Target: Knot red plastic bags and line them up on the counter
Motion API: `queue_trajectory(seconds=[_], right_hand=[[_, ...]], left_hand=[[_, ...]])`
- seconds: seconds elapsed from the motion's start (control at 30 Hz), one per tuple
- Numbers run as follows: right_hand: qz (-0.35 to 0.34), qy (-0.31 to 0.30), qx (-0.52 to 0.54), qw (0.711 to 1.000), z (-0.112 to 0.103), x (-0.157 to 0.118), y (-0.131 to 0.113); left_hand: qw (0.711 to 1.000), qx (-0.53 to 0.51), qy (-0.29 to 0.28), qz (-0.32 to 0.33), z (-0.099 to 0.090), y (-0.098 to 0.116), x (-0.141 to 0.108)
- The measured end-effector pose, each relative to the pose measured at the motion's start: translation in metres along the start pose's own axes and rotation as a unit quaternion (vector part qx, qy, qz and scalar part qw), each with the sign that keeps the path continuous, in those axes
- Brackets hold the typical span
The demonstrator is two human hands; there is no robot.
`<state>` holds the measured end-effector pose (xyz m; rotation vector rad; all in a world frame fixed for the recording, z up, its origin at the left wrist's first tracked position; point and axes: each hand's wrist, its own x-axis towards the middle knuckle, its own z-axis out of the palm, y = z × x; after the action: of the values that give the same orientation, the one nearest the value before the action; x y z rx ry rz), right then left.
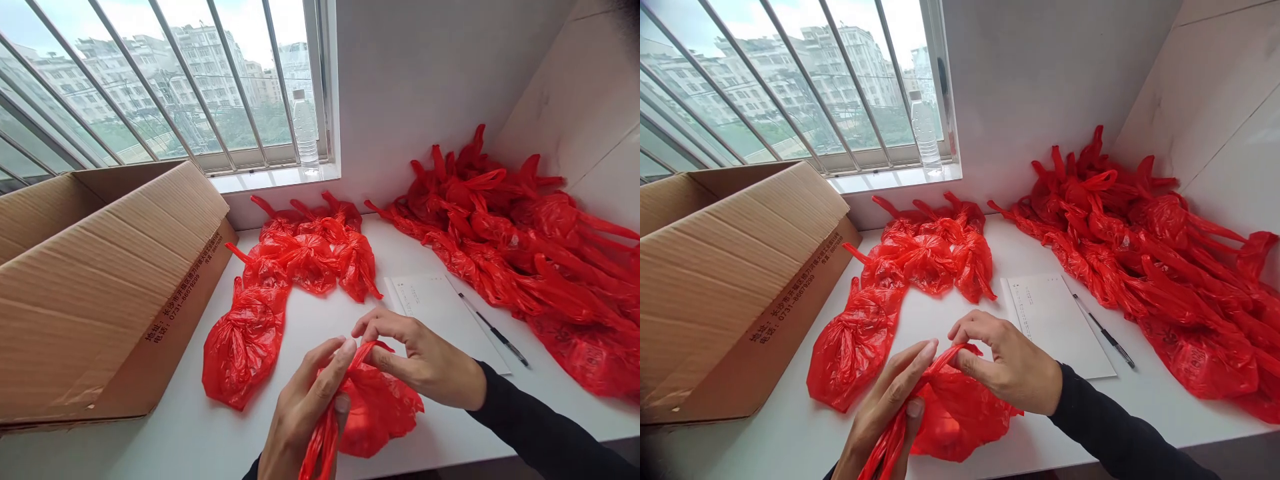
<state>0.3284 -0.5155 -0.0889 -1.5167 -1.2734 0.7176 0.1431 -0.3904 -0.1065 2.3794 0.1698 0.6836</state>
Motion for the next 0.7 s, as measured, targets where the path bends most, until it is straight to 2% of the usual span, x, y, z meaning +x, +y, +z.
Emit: queue_trajectory(seconds=[0.07,0.17,0.27,0.37,0.43,0.5,0.6,0.7], right_hand=[[0.015,0.0,-0.005,1.0,-0.001,-0.005,0.001],[0.058,0.03,-0.04,0.997,-0.005,-0.017,0.009],[0.122,0.073,-0.083,0.986,-0.011,-0.036,0.029],[0.177,0.067,-0.088,0.978,-0.014,-0.054,0.05],[0.193,0.054,-0.074,0.977,-0.011,-0.061,0.056],[0.181,0.069,-0.074,0.978,-0.004,-0.061,0.053],[0.107,0.11,-0.105,0.983,0.011,-0.053,0.042],[0.05,0.078,-0.159,0.983,0.033,-0.041,0.036]], left_hand=[[0.999,-0.012,0.007,-0.028,0.004,-0.005,-0.009],[0.989,-0.028,0.039,-0.14,0.005,-0.017,-0.027],[0.953,-0.034,0.106,-0.28,0.001,-0.031,-0.046],[0.927,-0.047,0.11,-0.356,-0.003,-0.04,-0.058],[0.928,-0.049,0.098,-0.356,-0.003,-0.04,-0.058],[0.937,-0.043,0.124,-0.325,-0.002,-0.034,-0.052],[0.956,-0.025,0.145,-0.255,0.007,-0.021,-0.04],[0.971,0.048,0.098,-0.212,0.025,-0.018,-0.034]])
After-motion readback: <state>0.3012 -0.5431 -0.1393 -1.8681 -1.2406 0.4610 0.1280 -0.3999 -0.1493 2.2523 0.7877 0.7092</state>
